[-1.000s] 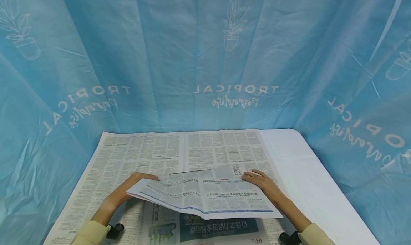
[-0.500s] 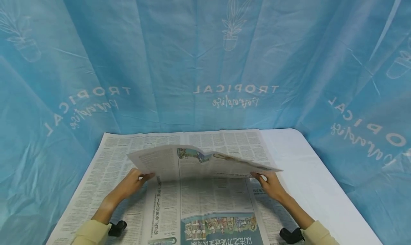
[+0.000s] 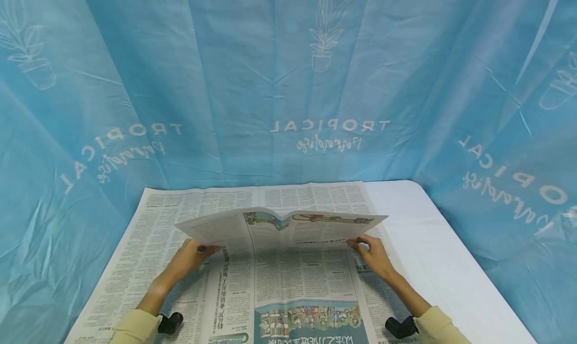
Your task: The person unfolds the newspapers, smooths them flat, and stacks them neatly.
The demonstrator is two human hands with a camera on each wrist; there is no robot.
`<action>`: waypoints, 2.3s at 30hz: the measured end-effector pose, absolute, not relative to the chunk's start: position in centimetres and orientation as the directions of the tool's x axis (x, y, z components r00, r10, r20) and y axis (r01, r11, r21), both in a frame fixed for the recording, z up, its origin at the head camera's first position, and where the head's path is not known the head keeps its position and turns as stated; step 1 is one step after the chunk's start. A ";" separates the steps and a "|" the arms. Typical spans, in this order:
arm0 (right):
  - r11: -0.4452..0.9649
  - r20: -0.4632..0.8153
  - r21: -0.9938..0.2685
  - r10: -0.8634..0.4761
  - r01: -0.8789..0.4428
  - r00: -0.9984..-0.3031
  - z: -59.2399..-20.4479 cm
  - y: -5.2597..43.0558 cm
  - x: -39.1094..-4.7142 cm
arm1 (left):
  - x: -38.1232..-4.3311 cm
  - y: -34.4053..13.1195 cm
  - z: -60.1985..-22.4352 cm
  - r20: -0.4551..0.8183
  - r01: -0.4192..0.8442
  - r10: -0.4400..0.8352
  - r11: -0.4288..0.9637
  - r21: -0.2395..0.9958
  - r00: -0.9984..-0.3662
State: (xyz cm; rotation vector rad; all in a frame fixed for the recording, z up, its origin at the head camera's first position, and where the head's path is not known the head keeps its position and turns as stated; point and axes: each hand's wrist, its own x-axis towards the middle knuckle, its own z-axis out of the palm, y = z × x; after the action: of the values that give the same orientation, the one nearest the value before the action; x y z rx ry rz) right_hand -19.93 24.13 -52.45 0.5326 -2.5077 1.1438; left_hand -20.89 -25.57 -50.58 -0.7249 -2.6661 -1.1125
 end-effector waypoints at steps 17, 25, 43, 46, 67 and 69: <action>0.546 0.269 -0.809 0.014 -0.218 -0.963 -53.2 22.2 -21.9 | -21.6 -24.7 -50.6 0.104 0.197 0.174 0.693 0.694 -0.979; 0.607 0.252 -0.778 0.064 -0.162 -0.966 -53.0 21.5 -22.6 | -22.1 -24.2 -50.4 0.081 0.151 0.130 0.733 0.663 -0.988; 0.733 0.259 -0.669 0.073 -0.124 -0.963 -53.9 21.3 -23.1 | -22.5 -23.4 -50.7 0.073 0.126 0.103 0.834 0.538 -0.992; 0.749 0.229 -0.654 0.071 -0.100 -0.971 -54.1 21.2 -23.2 | -22.5 -23.4 -50.7 0.087 0.150 0.123 0.845 0.513 -0.989; 0.752 0.143 -0.659 0.123 -0.002 -0.982 -53.5 21.8 -21.8 | -23.0 -23.5 -50.8 -0.073 -0.014 0.023 0.880 0.474 -0.997; 0.720 0.112 -0.694 0.111 0.003 -0.987 -53.4 22.1 -21.4 | -23.1 -23.5 -50.9 -0.080 -0.020 0.020 0.881 0.473 -0.997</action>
State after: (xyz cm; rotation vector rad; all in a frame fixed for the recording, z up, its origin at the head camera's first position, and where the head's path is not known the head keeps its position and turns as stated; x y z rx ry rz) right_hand -21.43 22.13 -53.39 -0.0926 -2.7770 1.1193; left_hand -23.12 -23.51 -50.85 0.0002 -3.1270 -0.7869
